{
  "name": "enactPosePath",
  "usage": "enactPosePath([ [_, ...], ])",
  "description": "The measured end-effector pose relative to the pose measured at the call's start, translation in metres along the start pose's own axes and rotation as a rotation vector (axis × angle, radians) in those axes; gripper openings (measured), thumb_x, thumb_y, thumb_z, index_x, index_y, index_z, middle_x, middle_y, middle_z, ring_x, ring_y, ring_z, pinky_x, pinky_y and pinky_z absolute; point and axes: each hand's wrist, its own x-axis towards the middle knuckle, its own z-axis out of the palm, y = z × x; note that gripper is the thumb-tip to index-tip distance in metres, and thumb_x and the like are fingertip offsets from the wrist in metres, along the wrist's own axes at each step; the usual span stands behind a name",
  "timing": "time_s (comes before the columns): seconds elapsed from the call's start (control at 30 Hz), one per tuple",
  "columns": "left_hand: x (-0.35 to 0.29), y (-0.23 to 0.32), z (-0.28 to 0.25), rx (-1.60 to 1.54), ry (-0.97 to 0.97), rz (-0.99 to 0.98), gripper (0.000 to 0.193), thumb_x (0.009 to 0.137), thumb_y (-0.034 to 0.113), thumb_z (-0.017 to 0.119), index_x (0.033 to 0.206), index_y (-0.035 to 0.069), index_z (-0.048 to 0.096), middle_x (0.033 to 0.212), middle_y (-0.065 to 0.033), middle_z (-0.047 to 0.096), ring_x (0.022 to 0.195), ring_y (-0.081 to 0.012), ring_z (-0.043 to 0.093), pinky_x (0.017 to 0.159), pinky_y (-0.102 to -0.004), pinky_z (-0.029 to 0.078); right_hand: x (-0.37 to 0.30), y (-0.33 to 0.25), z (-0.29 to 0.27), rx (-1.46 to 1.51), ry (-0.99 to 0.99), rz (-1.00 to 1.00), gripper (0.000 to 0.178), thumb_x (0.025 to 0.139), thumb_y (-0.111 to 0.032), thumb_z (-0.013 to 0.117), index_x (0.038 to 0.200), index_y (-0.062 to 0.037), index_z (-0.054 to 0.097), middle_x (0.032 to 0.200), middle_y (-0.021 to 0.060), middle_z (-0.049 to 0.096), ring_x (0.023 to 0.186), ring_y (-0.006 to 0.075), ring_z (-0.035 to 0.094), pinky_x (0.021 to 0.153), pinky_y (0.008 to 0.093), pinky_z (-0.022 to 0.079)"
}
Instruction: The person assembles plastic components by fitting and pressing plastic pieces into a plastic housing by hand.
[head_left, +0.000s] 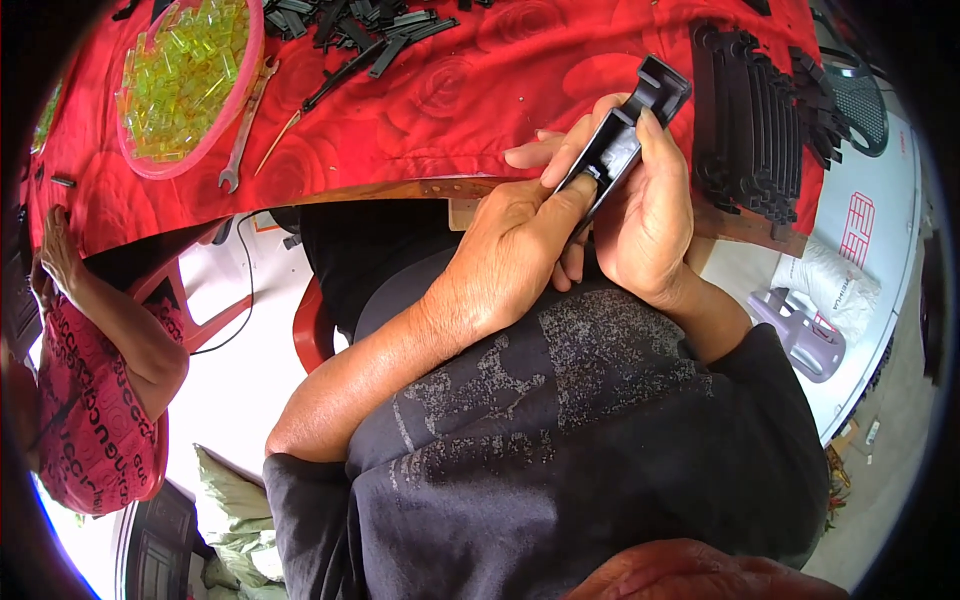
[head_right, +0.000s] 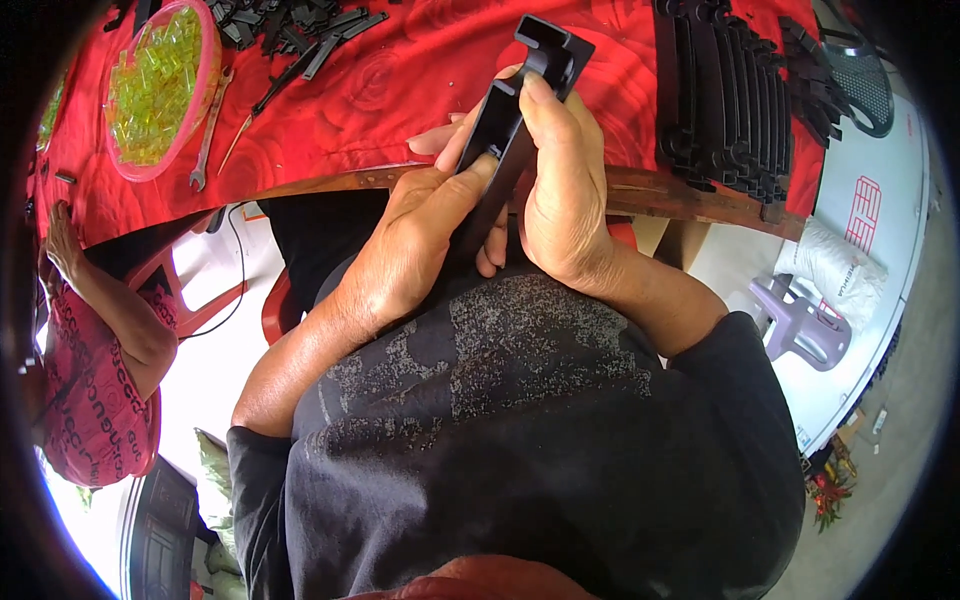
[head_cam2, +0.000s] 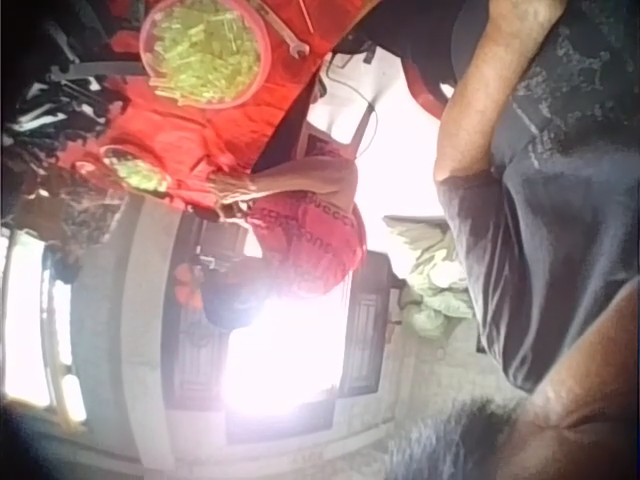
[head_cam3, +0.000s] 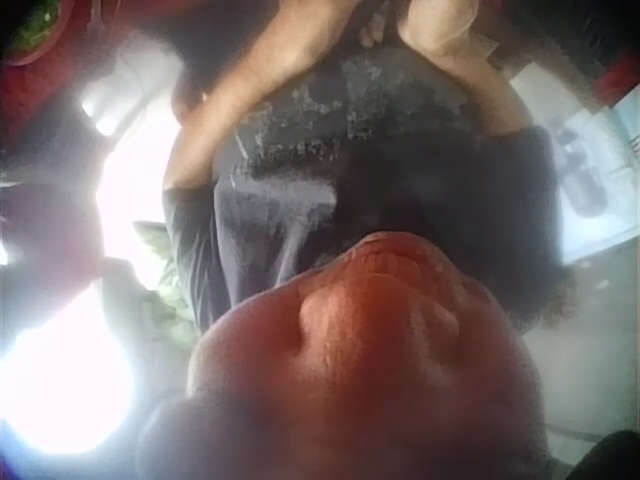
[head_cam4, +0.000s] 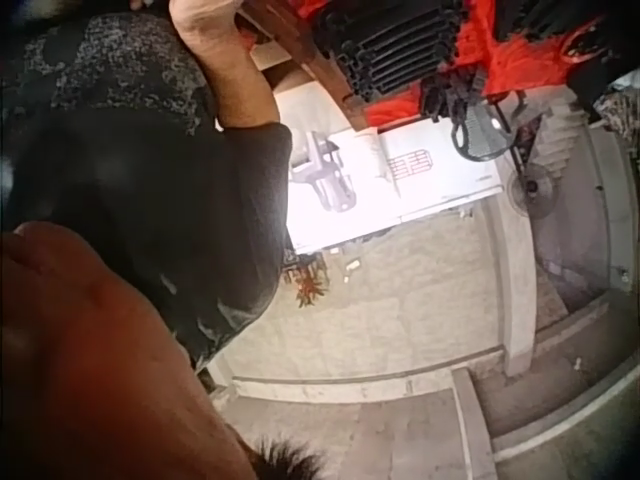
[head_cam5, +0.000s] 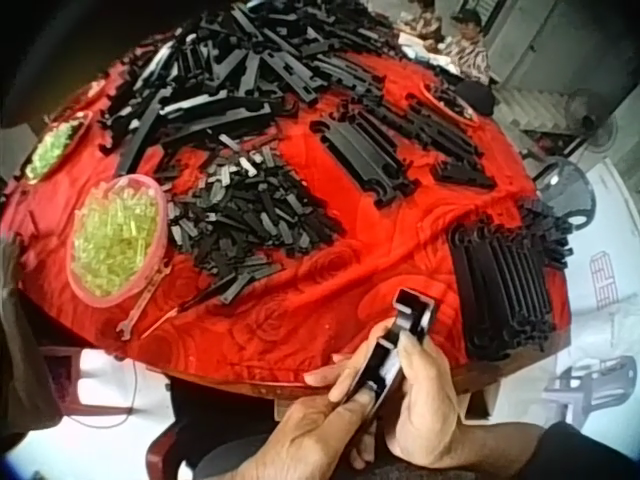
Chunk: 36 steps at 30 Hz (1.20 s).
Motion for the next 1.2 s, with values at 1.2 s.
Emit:
enactPosePath([
  [1.2, -0.019, -0.020, -0.016, 0.175, 0.021, 0.153, 0.032, 0.109, 0.021, 0.048, 0.126, -0.004, 0.056, 0.096, -0.0073, 0.069, 0.089, -0.0121, 0.065, 0.084, -0.0276, 0.054, 0.017, 0.002, -0.003, 0.053, -0.151, -0.094, 0.045, 0.107, -0.045, 0.030, 0.093, -0.0070, 0.049, 0.077, 0.0108, 0.061, 0.095, 0.0360, 0.068, 0.108, 0.0527, 0.039],
])
